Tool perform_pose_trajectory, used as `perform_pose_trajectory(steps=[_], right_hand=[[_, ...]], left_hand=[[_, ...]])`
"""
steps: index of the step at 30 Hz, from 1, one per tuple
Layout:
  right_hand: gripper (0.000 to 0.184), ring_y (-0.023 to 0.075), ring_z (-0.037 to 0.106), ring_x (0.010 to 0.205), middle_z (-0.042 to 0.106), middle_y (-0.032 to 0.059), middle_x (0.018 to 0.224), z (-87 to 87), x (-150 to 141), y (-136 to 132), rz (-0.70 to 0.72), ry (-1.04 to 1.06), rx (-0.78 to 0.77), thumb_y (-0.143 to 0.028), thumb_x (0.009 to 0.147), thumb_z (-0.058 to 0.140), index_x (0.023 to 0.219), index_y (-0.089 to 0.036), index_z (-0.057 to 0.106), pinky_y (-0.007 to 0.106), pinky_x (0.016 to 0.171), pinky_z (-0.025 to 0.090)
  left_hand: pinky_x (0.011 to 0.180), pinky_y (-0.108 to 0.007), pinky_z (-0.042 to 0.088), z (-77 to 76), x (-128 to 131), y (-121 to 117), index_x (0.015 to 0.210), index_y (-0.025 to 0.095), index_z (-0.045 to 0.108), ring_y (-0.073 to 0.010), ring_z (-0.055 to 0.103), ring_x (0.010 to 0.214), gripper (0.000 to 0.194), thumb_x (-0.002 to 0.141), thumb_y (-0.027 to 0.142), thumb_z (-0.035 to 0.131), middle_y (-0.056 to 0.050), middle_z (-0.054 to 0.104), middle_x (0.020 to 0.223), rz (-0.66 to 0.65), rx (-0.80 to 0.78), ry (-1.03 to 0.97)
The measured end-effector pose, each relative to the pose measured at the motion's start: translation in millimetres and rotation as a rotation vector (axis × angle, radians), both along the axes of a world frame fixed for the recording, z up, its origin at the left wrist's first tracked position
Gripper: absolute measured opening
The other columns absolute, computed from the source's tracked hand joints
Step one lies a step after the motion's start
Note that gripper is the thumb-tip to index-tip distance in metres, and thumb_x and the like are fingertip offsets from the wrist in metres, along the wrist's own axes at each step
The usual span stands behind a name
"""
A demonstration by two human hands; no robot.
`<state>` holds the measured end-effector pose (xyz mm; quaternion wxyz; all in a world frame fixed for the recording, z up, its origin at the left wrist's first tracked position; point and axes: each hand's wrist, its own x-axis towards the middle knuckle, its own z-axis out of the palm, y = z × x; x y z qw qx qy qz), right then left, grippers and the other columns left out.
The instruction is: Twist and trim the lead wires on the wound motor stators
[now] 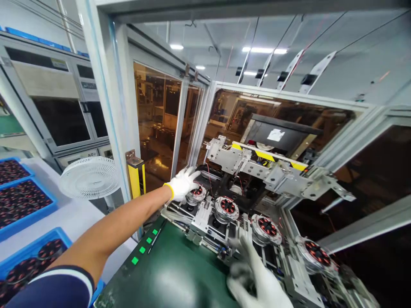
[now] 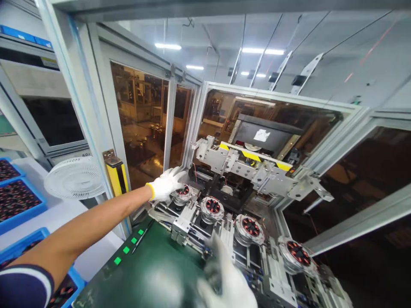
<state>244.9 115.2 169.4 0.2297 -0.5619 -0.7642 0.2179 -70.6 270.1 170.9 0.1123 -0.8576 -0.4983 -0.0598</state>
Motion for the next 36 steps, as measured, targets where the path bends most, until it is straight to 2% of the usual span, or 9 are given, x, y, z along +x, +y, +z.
perform_pose_trajectory(steps=[3, 8, 16, 21, 25, 27, 29, 32, 36], right_hand=[[0.096, 0.0156, 0.065, 0.072, 0.059, 0.0064, 0.129, 20.0, -64.9, 82.9, 0.208, -0.088, -0.066, -0.027, 0.069, 0.058, 0.151, -0.036, 0.008, 0.032, 0.071, 0.052], [0.105, 0.0302, 0.065, 0.098, 0.064, 0.0224, 0.115, 18.2, -144.8, 180.7, 0.262, -0.456, -0.051, -0.039, 0.065, 0.066, 0.151, -0.011, 0.012, 0.037, 0.079, 0.049], [0.110, 0.0379, 0.065, 0.093, 0.064, 0.0286, 0.109, -10.7, -150.6, 198.3, 0.479, -0.685, 0.194, -0.041, 0.059, 0.071, 0.148, -0.003, 0.018, 0.044, 0.077, 0.049], [0.107, 0.0373, 0.066, 0.088, 0.065, 0.0256, 0.107, 13.5, -149.5, 199.1, 0.433, -0.795, 0.397, -0.051, 0.068, 0.064, 0.150, -0.009, 0.010, 0.043, 0.070, 0.048], [0.099, 0.0348, 0.065, 0.087, 0.068, 0.0199, 0.105, 54.2, -143.8, 168.6, 0.339, -0.658, 0.460, -0.049, 0.075, 0.059, 0.151, -0.014, 0.008, 0.041, 0.072, 0.048], [0.092, 0.0330, 0.065, 0.087, 0.068, 0.0165, 0.104, 62.0, -131.7, 133.7, 0.362, -0.564, 0.465, -0.047, 0.078, 0.058, 0.151, -0.017, 0.011, 0.041, 0.076, 0.048], [0.086, 0.0321, 0.065, 0.091, 0.067, 0.0150, 0.111, 55.2, -111.0, 87.8, 0.476, -0.482, 0.432, -0.042, 0.079, 0.058, 0.151, -0.020, 0.016, 0.041, 0.079, 0.049], [0.074, 0.0325, 0.064, 0.097, 0.060, 0.0132, 0.127, 23.1, -66.4, 12.3, 0.608, -0.377, 0.320, -0.045, 0.078, 0.062, 0.145, -0.027, 0.035, 0.044, 0.082, 0.050], [0.065, 0.0230, 0.065, 0.082, 0.061, 0.0126, 0.125, -44.4, -9.4, -64.2, 0.220, -0.069, 0.231, -0.041, 0.080, 0.062, 0.139, -0.027, 0.038, 0.039, 0.079, 0.053]], left_hand=[[0.107, -0.063, 0.021, -6.2, 6.3, 25.7, 0.116, 0.030, 0.066, -0.0498, 0.011, 0.138, 0.081, 0.039, 0.044, 0.088, -0.012, 0.019, 0.155, 0.020, -0.108, 0.031], [0.100, -0.063, 0.034, -19.8, 10.2, 37.3, 0.124, 0.029, 0.062, -0.0495, 0.021, 0.136, 0.090, 0.039, 0.049, 0.087, -0.017, 0.019, 0.156, 0.073, -0.243, 0.148], [0.108, -0.060, 0.024, -39.5, 10.2, 35.0, 0.145, 0.000, 0.029, -0.0481, 0.020, 0.137, 0.121, 0.049, 0.053, 0.080, -0.033, 0.021, 0.151, 0.070, -0.126, 0.185], [0.112, -0.059, 0.017, -7.1, 6.3, 36.0, 0.145, 0.002, 0.028, -0.0449, 0.018, 0.139, 0.112, 0.054, 0.045, 0.077, -0.030, 0.023, 0.151, 0.053, -0.013, 0.116], [0.112, -0.054, 0.024, 38.8, 6.2, 0.6, 0.140, 0.004, 0.036, -0.0429, 0.025, 0.135, 0.093, 0.061, 0.039, 0.070, -0.025, 0.029, 0.149, 0.058, 0.190, -0.097], [0.110, -0.046, 0.032, 42.6, 12.1, -40.4, 0.139, 0.012, 0.039, -0.0373, 0.032, 0.134, 0.081, 0.066, 0.033, 0.066, -0.018, 0.031, 0.150, 0.074, 0.189, -0.239], [0.107, -0.037, 0.039, 26.1, 22.2, -93.4, 0.140, 0.019, 0.038, -0.0279, 0.044, 0.127, 0.074, 0.070, 0.026, 0.060, -0.011, 0.037, 0.147, 0.067, 0.095, -0.352], [0.100, -0.035, 0.044, -24.1, 40.8, -175.8, 0.127, 0.026, 0.052, -0.0231, 0.054, 0.115, 0.055, 0.072, 0.029, 0.060, -0.006, 0.047, 0.138, 0.141, -0.107, -0.477], [0.081, -0.037, 0.050, -92.9, 63.0, -248.8, 0.090, 0.028, 0.063, -0.0235, 0.059, 0.100, 0.021, 0.069, 0.033, 0.066, -0.002, 0.050, 0.133, 0.369, -0.387, -0.463]])
